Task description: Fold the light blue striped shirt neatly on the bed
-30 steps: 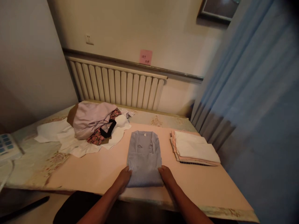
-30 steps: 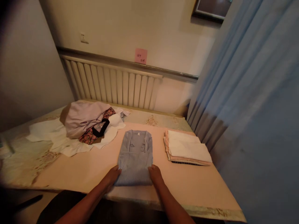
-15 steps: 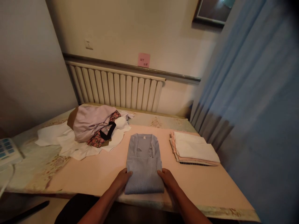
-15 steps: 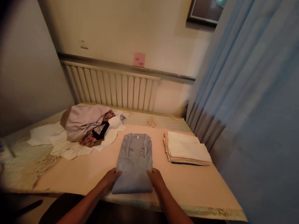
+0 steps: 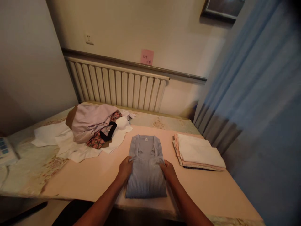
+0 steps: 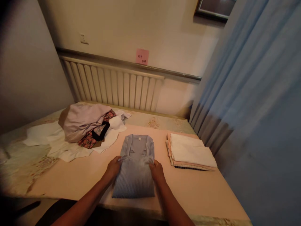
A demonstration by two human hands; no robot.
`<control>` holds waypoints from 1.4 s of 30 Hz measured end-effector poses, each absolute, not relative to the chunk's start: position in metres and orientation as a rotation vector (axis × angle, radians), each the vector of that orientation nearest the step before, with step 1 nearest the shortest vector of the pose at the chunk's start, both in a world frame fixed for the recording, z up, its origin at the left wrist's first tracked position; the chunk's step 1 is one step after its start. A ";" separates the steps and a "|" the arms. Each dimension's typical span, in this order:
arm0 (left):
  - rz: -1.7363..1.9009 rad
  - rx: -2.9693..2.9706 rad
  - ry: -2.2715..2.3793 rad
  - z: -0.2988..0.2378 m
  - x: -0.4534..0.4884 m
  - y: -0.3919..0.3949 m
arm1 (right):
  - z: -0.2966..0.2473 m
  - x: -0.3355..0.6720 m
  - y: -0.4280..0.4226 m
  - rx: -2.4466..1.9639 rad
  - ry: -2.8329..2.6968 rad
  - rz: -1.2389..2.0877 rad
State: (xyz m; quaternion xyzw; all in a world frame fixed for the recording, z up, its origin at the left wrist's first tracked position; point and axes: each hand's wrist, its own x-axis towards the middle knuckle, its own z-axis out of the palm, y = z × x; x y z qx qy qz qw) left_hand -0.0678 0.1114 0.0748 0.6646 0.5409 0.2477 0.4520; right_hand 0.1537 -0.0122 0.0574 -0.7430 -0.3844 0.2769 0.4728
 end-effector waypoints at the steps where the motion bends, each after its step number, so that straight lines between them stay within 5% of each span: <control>1: 0.623 1.691 1.345 0.074 -0.067 0.114 | 0.057 0.154 -0.010 -1.840 -0.947 0.635; 13: 0.746 2.262 1.552 0.068 -0.052 0.090 | 0.030 0.150 0.002 -2.119 -0.958 0.390; 19: 0.587 2.851 1.017 0.035 -0.021 0.046 | 0.030 0.153 0.001 -2.102 -0.986 0.393; 28: 0.506 2.805 1.096 0.017 -0.023 0.042 | 0.036 0.159 -0.011 -2.125 -0.941 0.305; 34: 0.473 2.804 1.084 0.017 -0.023 0.043 | 0.031 0.118 -0.020 -1.855 -1.366 -0.144; 42: 0.373 2.821 1.023 0.021 -0.028 0.045 | -0.001 0.080 -0.014 -1.658 -1.658 -0.081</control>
